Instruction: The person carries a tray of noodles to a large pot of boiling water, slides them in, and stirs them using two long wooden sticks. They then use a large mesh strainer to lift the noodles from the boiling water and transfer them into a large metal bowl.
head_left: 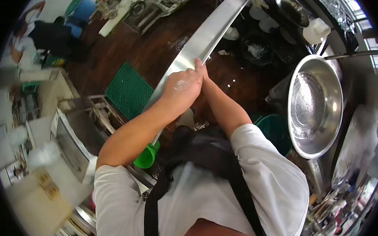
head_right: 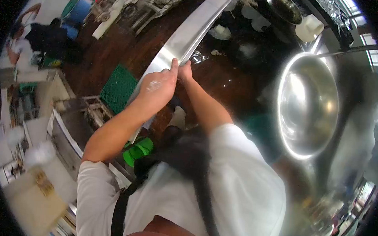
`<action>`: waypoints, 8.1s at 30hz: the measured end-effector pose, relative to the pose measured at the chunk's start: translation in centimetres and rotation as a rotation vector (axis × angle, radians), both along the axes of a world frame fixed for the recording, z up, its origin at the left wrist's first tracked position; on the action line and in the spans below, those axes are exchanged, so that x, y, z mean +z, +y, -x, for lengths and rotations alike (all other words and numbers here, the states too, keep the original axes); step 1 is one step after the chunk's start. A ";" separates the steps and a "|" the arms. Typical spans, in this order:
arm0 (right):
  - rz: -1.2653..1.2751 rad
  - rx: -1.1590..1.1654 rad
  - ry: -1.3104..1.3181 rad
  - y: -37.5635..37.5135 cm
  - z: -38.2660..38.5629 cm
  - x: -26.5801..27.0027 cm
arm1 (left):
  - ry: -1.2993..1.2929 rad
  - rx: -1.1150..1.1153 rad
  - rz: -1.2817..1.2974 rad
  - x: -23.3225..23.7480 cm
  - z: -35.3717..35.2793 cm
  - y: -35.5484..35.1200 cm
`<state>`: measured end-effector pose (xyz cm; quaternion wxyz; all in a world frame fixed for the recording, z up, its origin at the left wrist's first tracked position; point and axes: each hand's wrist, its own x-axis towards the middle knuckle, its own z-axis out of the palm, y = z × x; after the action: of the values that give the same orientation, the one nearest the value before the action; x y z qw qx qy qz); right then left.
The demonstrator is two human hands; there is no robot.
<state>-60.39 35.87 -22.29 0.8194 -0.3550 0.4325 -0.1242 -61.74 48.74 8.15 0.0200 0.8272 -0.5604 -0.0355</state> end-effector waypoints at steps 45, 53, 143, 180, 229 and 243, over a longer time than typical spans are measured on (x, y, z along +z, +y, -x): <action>0.277 0.428 0.429 -38.9 -108.7 -1.3 | 0.815 0.559 -0.011 -23.6 -132.2 -10.9; 0.322 0.308 0.561 -43.7 -113.0 -3.4 | 0.839 0.421 0.058 -25.4 -139.2 -17.8; 0.869 -0.373 0.441 2.5 -36.2 32.8 | 1.284 -0.679 0.005 1.4 -63.1 -11.3; 0.871 -0.442 0.521 -51.0 -23.3 38.8 | 1.434 -0.777 -0.067 7.0 -49.7 -68.0; 0.922 -0.369 0.529 -56.5 -26.0 39.2 | 1.432 -0.712 -0.043 5.5 -51.7 -71.4; 0.974 -0.370 0.516 -56.8 -27.0 39.4 | 1.484 -0.650 -0.057 4.8 -52.8 -71.6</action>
<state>-33.43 -20.88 17.14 0.3944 -0.6285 0.5659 -0.3595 -8.95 -22.86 12.92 0.3539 0.3840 -0.6126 -0.5933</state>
